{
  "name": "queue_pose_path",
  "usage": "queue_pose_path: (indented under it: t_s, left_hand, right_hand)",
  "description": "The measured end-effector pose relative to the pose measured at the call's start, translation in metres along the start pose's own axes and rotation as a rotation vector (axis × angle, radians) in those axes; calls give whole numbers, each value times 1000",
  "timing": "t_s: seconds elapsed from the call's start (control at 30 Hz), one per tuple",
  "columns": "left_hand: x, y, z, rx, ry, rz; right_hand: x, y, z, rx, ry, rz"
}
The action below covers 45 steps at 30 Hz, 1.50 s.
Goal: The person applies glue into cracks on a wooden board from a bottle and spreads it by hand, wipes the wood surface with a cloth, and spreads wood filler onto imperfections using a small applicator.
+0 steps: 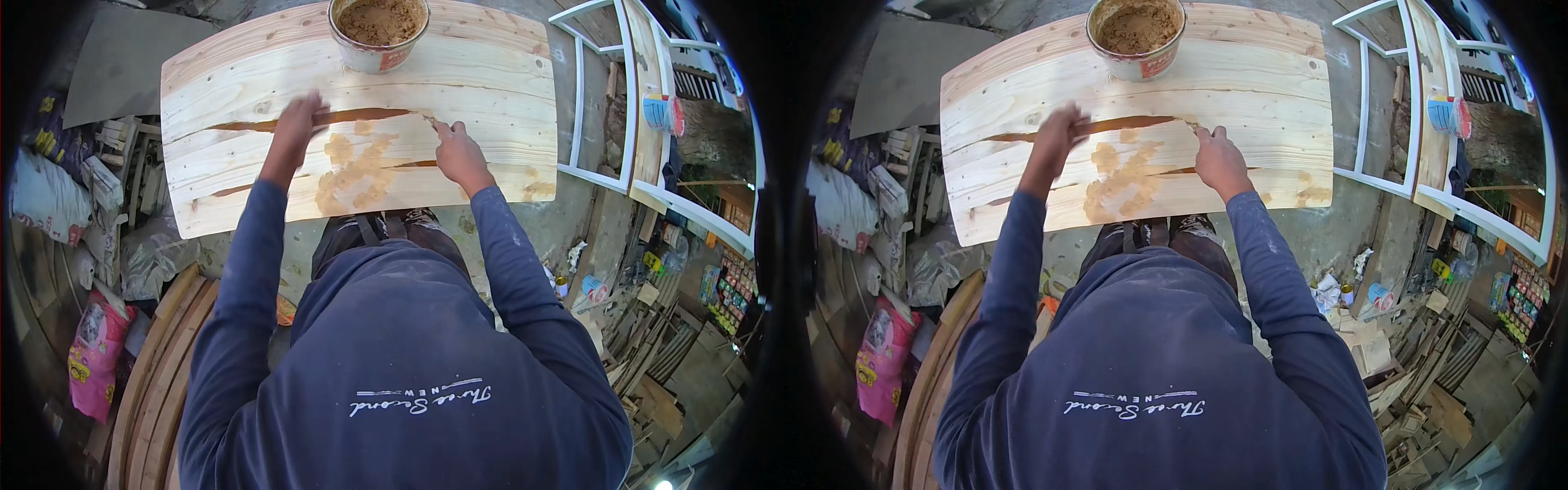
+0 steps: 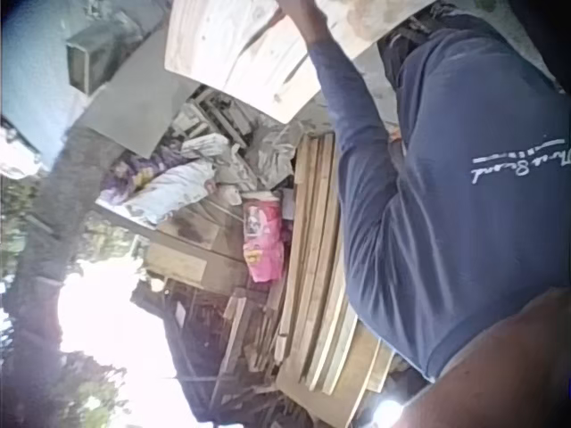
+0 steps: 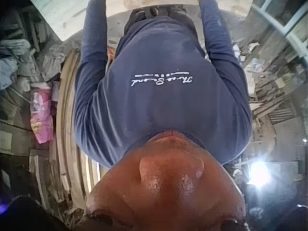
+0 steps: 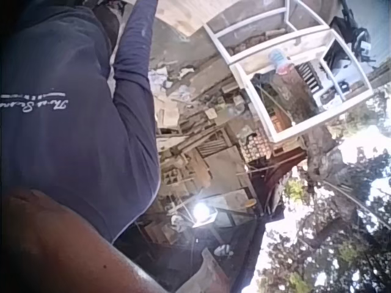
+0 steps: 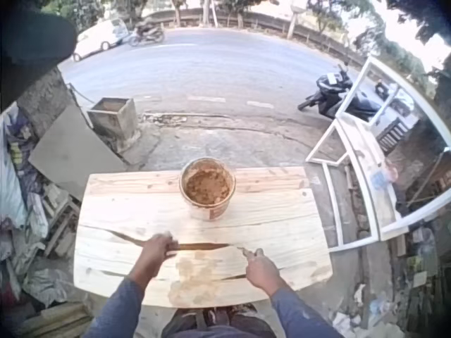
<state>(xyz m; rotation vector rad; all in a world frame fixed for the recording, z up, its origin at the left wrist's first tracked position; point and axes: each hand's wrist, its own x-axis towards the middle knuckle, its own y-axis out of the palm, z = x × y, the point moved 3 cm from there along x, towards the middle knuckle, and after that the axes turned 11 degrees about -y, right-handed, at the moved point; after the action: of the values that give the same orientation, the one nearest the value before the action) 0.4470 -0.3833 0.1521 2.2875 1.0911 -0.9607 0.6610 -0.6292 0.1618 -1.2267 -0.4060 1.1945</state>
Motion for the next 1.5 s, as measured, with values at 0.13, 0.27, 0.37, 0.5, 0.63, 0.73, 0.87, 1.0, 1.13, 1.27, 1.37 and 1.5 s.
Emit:
queue_pose_path:
  t_s: [0.13,0.27,0.37,0.5,0.63,0.73,0.87,1.0,1.13,1.27,1.37,1.5]
  left_hand:
    - [-105,-51,92,783,-13,-52]
    - [-217,-67,136,1115,-326,95]
    - [-271,-55,131,1288,-567,297]
    - [-332,-16,104,1113,-520,795]
    - [-363,-35,162,458,-51,1042]
    - [-322,-13,156,347,-75,1310]
    - [-273,-98,287,275,243,1748]
    - [-246,-67,246,641,67,1671]
    - [-252,-49,238,753,-181,1668]
    - [-244,16,170,414,-129,1767]
    - [-241,23,156,274,2,1849]
    - [-247,35,153,356,11,1801]
  right_hand:
    - [-4,23,-26,-77,-71,4]
    - [-8,31,-32,-214,-174,87]
    - [5,23,-27,-245,-272,-1]
    - [8,36,-42,-304,-297,33]
    - [13,11,-41,-298,-314,117]
    - [21,7,-48,-274,-342,28]
    - [23,14,-29,-305,-355,180]
    - [13,9,-63,-314,-383,-24]
    - [-15,-30,-128,-306,-210,114]
    - [-36,-7,-157,-195,-163,-90]
    - [-54,-2,-158,-173,-14,55]
    - [-40,-12,-147,-88,-116,-29]
